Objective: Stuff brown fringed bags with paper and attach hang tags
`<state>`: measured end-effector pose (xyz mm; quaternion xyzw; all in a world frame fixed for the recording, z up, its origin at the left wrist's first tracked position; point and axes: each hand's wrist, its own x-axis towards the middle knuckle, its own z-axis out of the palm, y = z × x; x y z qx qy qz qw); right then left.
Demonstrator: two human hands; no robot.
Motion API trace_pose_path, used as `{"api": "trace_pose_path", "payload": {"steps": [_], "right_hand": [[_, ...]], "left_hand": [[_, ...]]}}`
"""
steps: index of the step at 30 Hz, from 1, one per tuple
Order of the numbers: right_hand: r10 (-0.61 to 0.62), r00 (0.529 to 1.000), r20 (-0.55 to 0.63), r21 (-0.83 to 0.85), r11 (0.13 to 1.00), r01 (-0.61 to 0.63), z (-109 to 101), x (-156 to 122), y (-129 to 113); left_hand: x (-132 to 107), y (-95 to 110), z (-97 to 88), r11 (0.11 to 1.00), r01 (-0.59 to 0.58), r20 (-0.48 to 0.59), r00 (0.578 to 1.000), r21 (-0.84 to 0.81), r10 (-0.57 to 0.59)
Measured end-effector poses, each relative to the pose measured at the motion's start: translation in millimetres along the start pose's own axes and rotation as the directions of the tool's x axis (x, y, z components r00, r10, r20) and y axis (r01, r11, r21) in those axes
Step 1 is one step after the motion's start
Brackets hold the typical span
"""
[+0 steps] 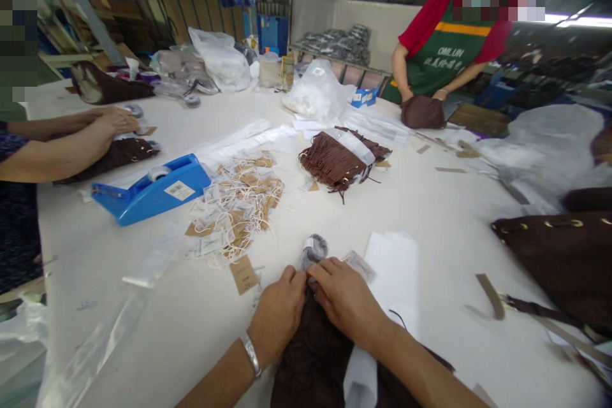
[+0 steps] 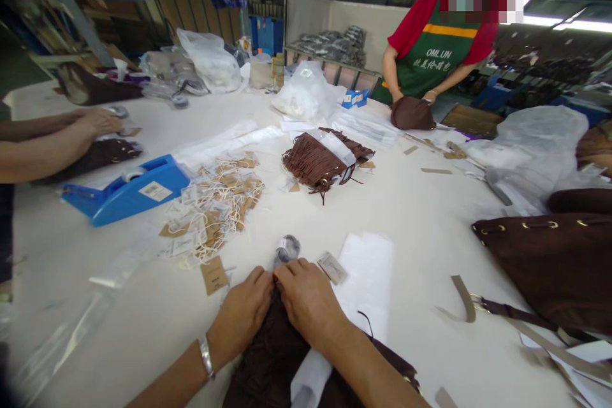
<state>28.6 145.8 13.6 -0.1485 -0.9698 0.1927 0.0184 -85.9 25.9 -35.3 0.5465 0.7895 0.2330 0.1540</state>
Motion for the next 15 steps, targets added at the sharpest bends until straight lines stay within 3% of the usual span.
{"api": "trace_pose_path", "payload": {"steps": [3, 6, 8, 10, 12, 15], "right_hand": [[0.021, 1.000, 0.016, 0.063, 0.998, -0.022, 1.1, 1.4, 4.5], [0.015, 1.000, 0.009, 0.131, 0.991, -0.016, 3.5, 3.6, 9.3], [0.031, 0.999, 0.023, 0.164, 0.986, -0.034, 5.4, 5.8, 11.5], [0.050, 0.998, 0.038, 0.187, 0.981, -0.056, 7.6, 7.7, 13.0], [0.067, 0.997, 0.030, 0.203, 0.976, -0.072, 9.8, 8.7, 14.3], [0.081, 0.997, 0.011, 0.222, 0.972, -0.082, 12.0, 8.0, 15.0]], "left_hand": [[3.7, -7.1, -5.3, 0.996, -0.085, 0.042, 0.996, 0.042, 0.083], [4.5, -11.6, -9.6, 0.978, -0.109, 0.108, 0.990, 0.177, 0.090], [3.2, -12.6, -11.0, 0.977, -0.115, 0.117, 0.989, 0.179, 0.095], [2.1, -13.0, -13.1, 0.997, -0.074, 0.066, 0.995, -0.004, 0.074], [1.5, -14.0, -17.7, 0.936, 0.053, 0.089, 0.996, -0.348, -0.024], [0.5, -17.5, -27.7, 0.586, 0.364, 0.338, 0.928, -0.724, -0.158]]}}
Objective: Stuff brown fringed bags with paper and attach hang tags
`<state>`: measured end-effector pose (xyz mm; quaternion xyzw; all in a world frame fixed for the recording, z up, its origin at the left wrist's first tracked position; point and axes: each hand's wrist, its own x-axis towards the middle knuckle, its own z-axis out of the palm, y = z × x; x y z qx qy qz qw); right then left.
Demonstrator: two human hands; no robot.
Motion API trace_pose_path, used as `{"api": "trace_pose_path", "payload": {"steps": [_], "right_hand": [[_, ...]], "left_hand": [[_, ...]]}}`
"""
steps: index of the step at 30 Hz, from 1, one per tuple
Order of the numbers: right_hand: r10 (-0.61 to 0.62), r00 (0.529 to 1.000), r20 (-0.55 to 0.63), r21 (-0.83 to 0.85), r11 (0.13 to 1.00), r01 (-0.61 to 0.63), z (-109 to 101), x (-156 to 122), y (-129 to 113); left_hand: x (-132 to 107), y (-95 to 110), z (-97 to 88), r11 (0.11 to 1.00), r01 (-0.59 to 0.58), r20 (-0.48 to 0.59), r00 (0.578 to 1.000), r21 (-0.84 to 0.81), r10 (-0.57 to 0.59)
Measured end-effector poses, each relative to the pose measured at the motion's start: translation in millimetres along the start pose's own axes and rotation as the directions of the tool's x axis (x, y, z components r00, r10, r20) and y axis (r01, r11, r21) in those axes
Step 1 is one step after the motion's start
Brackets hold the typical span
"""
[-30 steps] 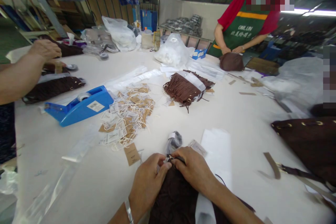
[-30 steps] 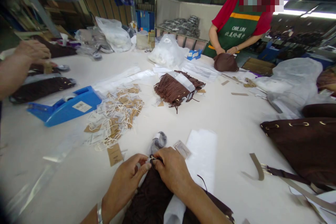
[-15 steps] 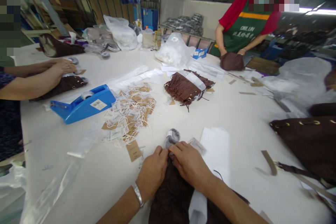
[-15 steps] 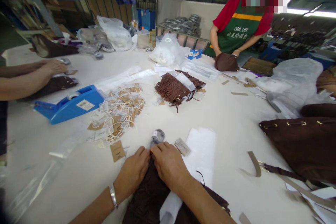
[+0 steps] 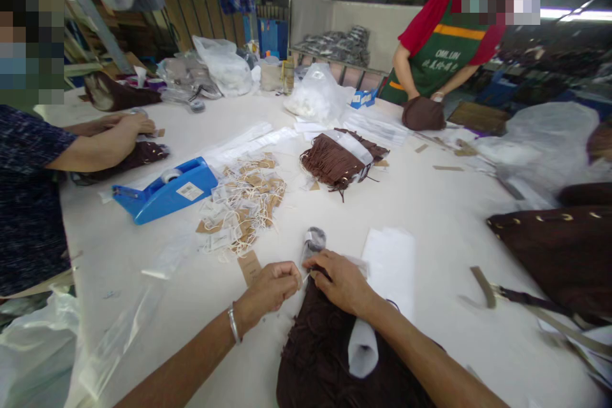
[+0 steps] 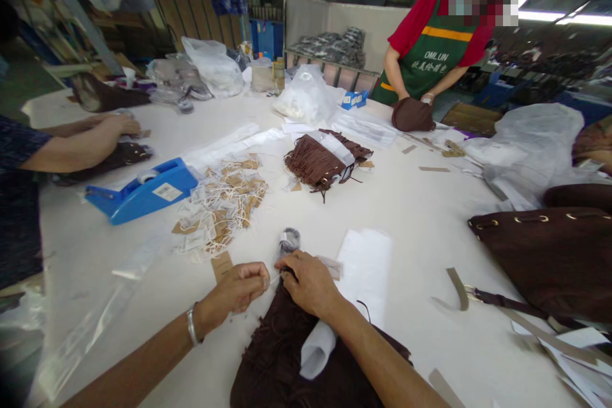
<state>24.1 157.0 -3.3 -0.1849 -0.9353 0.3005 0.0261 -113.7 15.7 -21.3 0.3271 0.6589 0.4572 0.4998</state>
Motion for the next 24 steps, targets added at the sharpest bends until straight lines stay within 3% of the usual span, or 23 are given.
{"api": "trace_pose_path", "payload": {"steps": [3, 5, 9, 11, 14, 16, 19, 24], "right_hand": [[-0.008, 1.000, -0.008, -0.016, 1.000, 0.008, -1.5, -2.9, -3.6], [-0.030, 0.999, -0.033, -0.052, 0.998, 0.028, -4.0, -4.9, -8.7], [-0.044, 0.995, -0.092, -0.079, 0.996, 0.037, -8.3, -4.6, -15.5], [0.004, 0.993, -0.120, 0.007, 1.000, -0.003, -9.5, -2.6, -12.9], [0.166, 0.977, -0.132, 0.275, 0.953, -0.125, -10.7, -0.7, -2.3], [0.258, 0.962, -0.094, 0.441, 0.877, -0.192, -10.8, -0.9, 5.3], [0.305, 0.951, -0.044, 0.574, 0.787, -0.226, -9.7, -2.2, 11.6], [0.322, 0.943, -0.078, 0.596, 0.773, -0.215, -9.2, -4.4, 10.2]], "left_hand": [[-3.5, 5.0, -6.8, 0.972, 0.075, -0.046, 0.995, -0.221, -0.087], [-3.8, 9.5, -7.6, 0.974, 0.023, -0.096, 0.994, -0.225, -0.046], [1.3, 19.7, -2.3, 0.980, -0.062, -0.086, 0.995, -0.189, 0.047], [5.0, 20.9, 2.1, 0.970, -0.134, -0.156, 0.982, -0.205, 0.103], [8.8, 14.6, 11.6, 0.945, -0.236, -0.315, 0.936, -0.225, 0.159], [10.5, 8.3, 19.6, 0.949, -0.237, -0.307, 0.937, -0.210, 0.166], [13.7, 4.2, 30.8, 0.967, -0.191, -0.212, 0.965, -0.171, 0.154], [19.2, 8.6, 35.2, 0.960, -0.183, -0.240, 0.962, -0.210, 0.130]]}}
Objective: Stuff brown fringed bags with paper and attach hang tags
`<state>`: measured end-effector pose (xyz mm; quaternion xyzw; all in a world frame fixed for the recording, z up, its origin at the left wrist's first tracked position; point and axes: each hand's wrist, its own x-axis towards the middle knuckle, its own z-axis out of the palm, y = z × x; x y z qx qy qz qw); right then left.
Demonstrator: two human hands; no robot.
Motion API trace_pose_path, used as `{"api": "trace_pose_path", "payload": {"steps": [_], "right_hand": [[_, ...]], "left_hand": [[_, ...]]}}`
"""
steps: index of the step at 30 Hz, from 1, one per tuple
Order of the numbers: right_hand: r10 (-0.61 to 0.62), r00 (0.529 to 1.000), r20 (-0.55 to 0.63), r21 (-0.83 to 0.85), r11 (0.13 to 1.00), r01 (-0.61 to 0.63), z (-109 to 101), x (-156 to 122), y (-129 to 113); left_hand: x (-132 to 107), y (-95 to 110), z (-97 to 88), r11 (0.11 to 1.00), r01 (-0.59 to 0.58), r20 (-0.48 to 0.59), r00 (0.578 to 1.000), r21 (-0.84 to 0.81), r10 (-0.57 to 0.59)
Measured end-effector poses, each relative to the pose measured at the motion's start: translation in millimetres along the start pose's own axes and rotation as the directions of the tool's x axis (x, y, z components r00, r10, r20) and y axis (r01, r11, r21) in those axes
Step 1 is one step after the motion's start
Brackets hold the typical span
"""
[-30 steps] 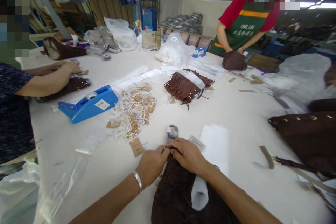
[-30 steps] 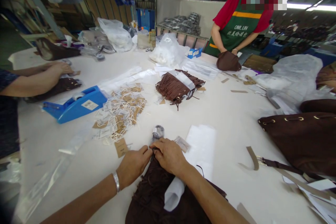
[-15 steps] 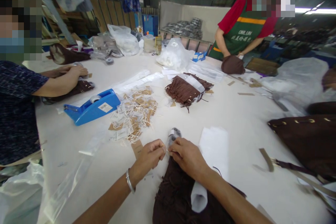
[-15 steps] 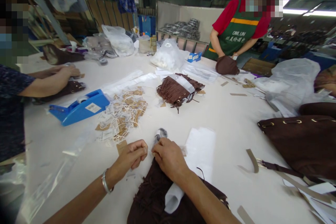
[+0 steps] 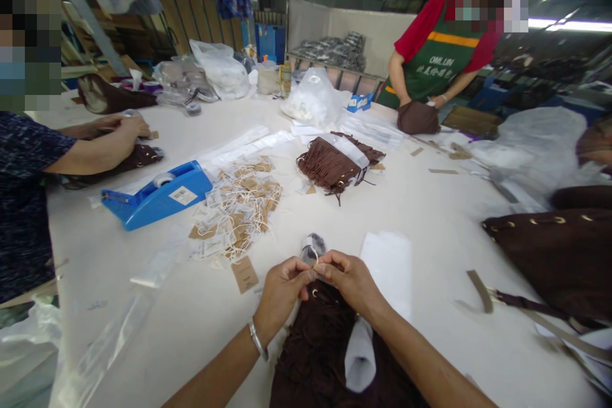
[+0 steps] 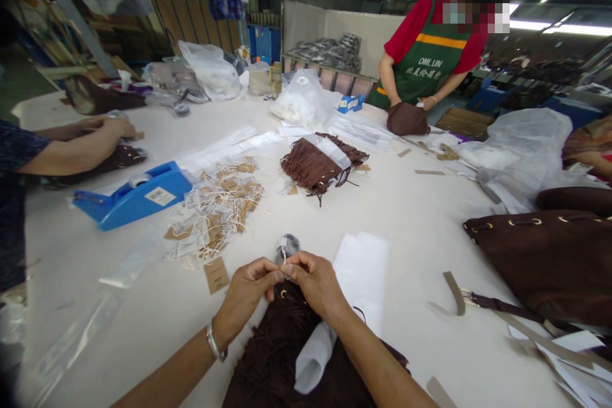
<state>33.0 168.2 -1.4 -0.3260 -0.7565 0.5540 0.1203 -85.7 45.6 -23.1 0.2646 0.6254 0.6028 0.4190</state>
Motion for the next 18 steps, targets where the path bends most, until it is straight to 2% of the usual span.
{"api": "trace_pose_path", "payload": {"steps": [5, 7, 9, 11, 12, 14, 15, 16, 18], "right_hand": [[-0.040, 0.999, -0.030, -0.114, 0.993, 0.036, -1.7, -3.5, -3.6], [-0.089, 0.995, -0.032, -0.259, 0.963, 0.078, -2.0, -5.5, -5.3], [-0.182, 0.983, -0.019, -0.449, 0.880, 0.155, -2.4, -7.3, -7.2], [-0.256, 0.966, 0.039, -0.562, 0.794, 0.233, -3.9, -7.7, -8.2], [-0.262, 0.962, 0.082, -0.569, 0.780, 0.261, -5.6, -7.1, -8.0], [-0.229, 0.963, 0.141, -0.539, 0.798, 0.269, -11.6, -4.9, -5.7], [-0.210, 0.966, 0.150, -0.537, 0.803, 0.258, -15.6, -3.7, -3.7], [-0.199, 0.969, 0.145, -0.557, 0.793, 0.246, -19.9, -2.9, -1.4], [-0.210, 0.967, 0.142, -0.640, 0.726, 0.251, -28.0, -2.9, 3.2]], "left_hand": [[-3.1, -2.4, -4.1, 0.987, 0.034, -0.027, 0.999, -0.155, -0.039], [-5.5, -2.9, -5.9, 0.971, 0.038, -0.034, 0.998, -0.237, -0.047], [-7.2, -0.4, -8.6, 0.952, 0.037, 0.000, 0.999, -0.305, -0.039], [-7.5, 4.9, -12.7, 0.931, 0.106, 0.151, 0.987, -0.350, -0.056], [-7.0, 7.9, -15.2, 0.922, 0.175, 0.268, 0.960, -0.345, -0.082], [-4.7, 13.4, -20.8, 0.910, 0.308, 0.485, 0.863, -0.278, -0.143], [-3.3, 15.3, -23.6, 0.908, 0.343, 0.546, 0.821, -0.240, -0.166], [-1.8, 16.5, -26.3, 0.909, 0.357, 0.572, 0.800, -0.214, -0.180], [0.4, 17.1, -30.8, 0.910, 0.360, 0.558, 0.807, -0.206, -0.193]]}}
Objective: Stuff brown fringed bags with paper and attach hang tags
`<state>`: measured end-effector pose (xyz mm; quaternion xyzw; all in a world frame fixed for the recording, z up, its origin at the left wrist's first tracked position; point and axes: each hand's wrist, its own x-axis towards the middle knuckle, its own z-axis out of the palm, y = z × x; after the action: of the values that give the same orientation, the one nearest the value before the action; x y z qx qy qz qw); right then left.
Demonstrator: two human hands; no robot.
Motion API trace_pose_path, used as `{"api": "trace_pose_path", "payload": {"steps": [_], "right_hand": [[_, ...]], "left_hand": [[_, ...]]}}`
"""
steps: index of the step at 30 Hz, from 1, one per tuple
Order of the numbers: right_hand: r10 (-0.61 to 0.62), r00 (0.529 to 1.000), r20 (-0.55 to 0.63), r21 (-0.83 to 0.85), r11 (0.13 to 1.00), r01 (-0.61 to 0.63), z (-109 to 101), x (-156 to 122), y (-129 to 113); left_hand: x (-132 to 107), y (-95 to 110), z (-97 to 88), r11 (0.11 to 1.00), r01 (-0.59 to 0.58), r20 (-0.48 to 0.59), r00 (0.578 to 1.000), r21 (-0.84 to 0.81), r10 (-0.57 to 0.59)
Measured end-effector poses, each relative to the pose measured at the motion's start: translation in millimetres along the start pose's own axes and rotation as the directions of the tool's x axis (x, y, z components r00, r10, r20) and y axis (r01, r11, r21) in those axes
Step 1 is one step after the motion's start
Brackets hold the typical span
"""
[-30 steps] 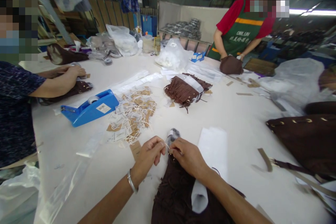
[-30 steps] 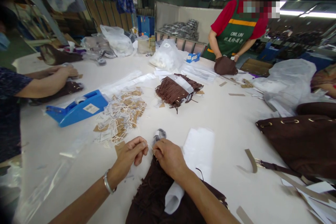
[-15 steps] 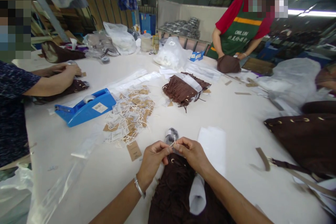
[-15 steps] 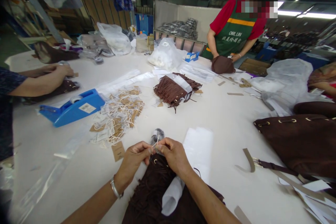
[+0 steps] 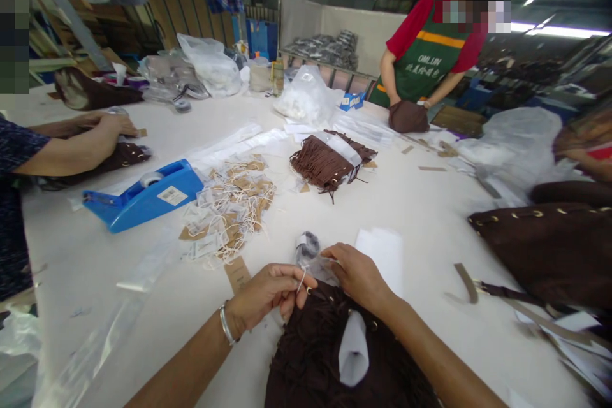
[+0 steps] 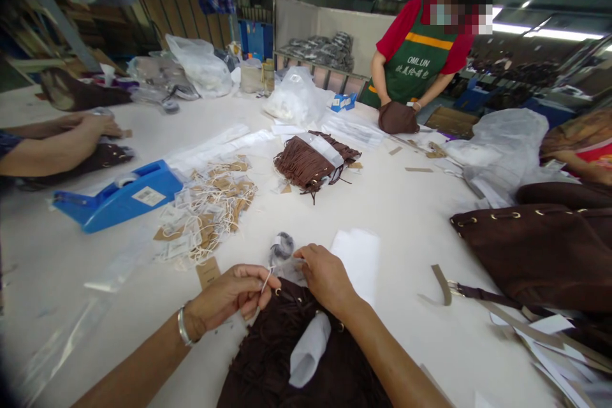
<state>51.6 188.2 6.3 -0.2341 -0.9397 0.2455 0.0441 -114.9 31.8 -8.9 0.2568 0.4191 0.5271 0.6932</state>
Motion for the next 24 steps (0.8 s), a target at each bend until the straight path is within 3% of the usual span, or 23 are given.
{"api": "trace_pose_path", "payload": {"steps": [4, 6, 9, 12, 15, 18, 21, 24], "right_hand": [[-0.076, 0.995, 0.063, -0.241, 0.966, 0.089, -3.2, -4.8, 6.1], [-0.039, 0.996, 0.080, -0.307, 0.950, 0.062, -3.6, -4.0, 6.4], [0.073, 0.988, 0.133, -0.298, 0.954, -0.030, -4.6, 0.8, 10.1], [0.082, 0.982, 0.169, -0.263, 0.964, -0.035, -8.5, 5.2, 13.7], [0.053, 0.986, 0.157, -0.130, 0.991, -0.032, -17.6, 5.5, 6.9], [0.013, 0.989, 0.144, 0.065, 0.998, -0.023, -29.5, 4.5, -11.4], [-0.091, 0.990, 0.103, 0.218, 0.974, 0.067, -36.3, 7.1, -27.8], [-0.042, 0.995, 0.087, 0.472, 0.881, -0.004, -34.5, 11.5, -30.7]], "left_hand": [[-0.3, -1.1, -3.5, 1.000, -0.016, -0.091, 0.996, -0.004, 0.015], [1.3, -2.6, -2.2, 0.997, -0.072, -0.142, 0.987, 0.004, 0.072], [6.5, -5.9, 2.4, 0.983, -0.169, -0.238, 0.954, 0.067, 0.180], [11.6, -10.5, 10.1, 0.950, -0.192, -0.329, 0.905, 0.246, 0.269], [13.3, -13.4, 21.0, 0.830, -0.170, -0.353, 0.846, 0.531, 0.399], [13.2, -11.1, 31.0, 0.643, -0.153, -0.285, 0.803, 0.750, 0.523], [13.6, -4.0, 33.7, 0.505, -0.124, -0.213, 0.803, 0.854, 0.557], [12.9, 2.9, 28.0, 0.456, -0.007, -0.263, 0.808, 0.890, 0.527]]}}
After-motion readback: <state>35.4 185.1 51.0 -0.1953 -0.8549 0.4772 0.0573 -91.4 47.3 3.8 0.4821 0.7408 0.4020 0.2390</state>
